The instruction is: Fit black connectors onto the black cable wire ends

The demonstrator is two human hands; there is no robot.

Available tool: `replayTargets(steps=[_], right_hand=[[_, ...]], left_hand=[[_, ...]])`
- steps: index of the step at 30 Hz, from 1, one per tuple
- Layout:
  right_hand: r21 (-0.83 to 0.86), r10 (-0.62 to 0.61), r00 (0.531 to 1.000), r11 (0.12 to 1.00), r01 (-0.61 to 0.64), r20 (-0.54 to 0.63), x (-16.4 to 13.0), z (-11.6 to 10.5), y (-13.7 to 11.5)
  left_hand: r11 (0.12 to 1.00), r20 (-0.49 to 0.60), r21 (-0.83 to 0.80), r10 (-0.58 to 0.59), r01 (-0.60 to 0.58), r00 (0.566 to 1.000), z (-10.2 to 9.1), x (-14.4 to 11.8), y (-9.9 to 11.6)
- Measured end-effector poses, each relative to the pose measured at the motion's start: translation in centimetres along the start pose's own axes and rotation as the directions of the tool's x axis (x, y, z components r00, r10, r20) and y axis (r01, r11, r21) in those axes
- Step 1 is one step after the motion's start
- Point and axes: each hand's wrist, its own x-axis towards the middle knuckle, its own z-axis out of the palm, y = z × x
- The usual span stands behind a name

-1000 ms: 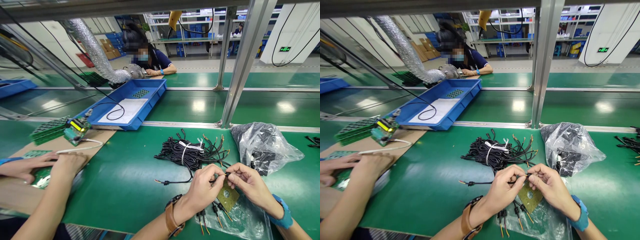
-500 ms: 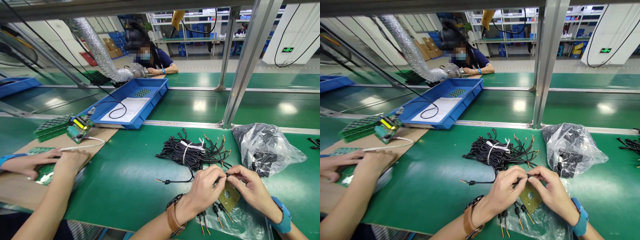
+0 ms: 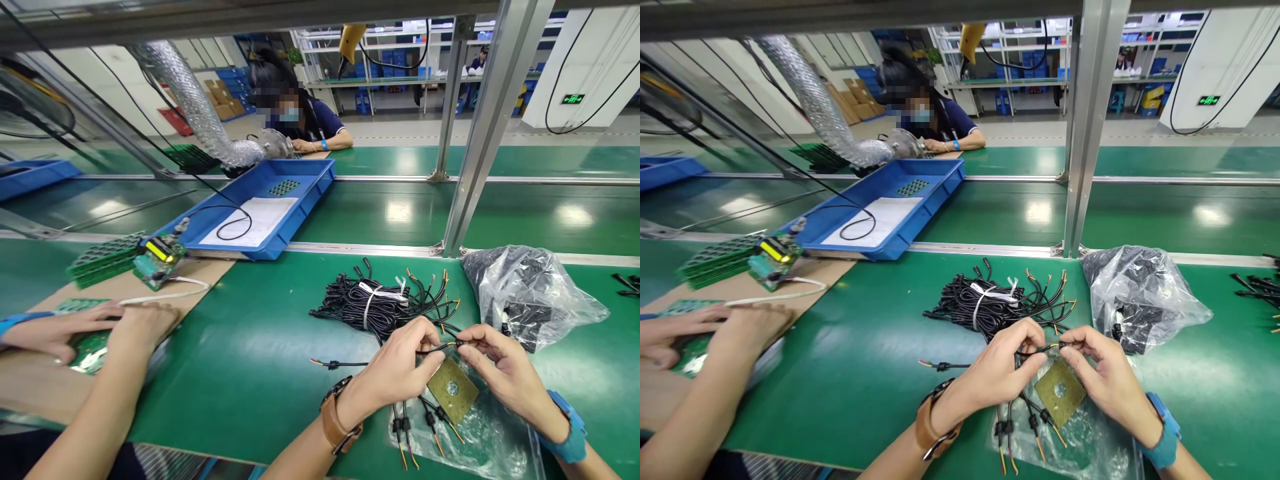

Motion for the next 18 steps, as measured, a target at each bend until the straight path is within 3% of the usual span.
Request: replayTargets(steps=[8, 14, 18], right_hand=[[-0.052, -0.083, 0.994, 0.995, 0.086, 0.064, -0.3, 0.7, 1.1], [-0.078, -0.190, 0.981, 0.978, 0.193, 0.050, -0.7, 1.6, 1.5], [-0.107, -0.216, 0.970, 0.968, 0.228, 0.111, -0.6, 1.7, 1.2]], left_hand=[[0.984, -0.114, 0.102, 0.154, -0.143, 0.981, 1.3, -0.1, -1.1], [0.982, -0.141, 0.108, 0.169, -0.154, 0.976, 2.4, -0.5, -1.8], [0.978, -0.118, 0.130, 0.179, -0.163, 0.977, 2.8, -0.5, -2.0]])
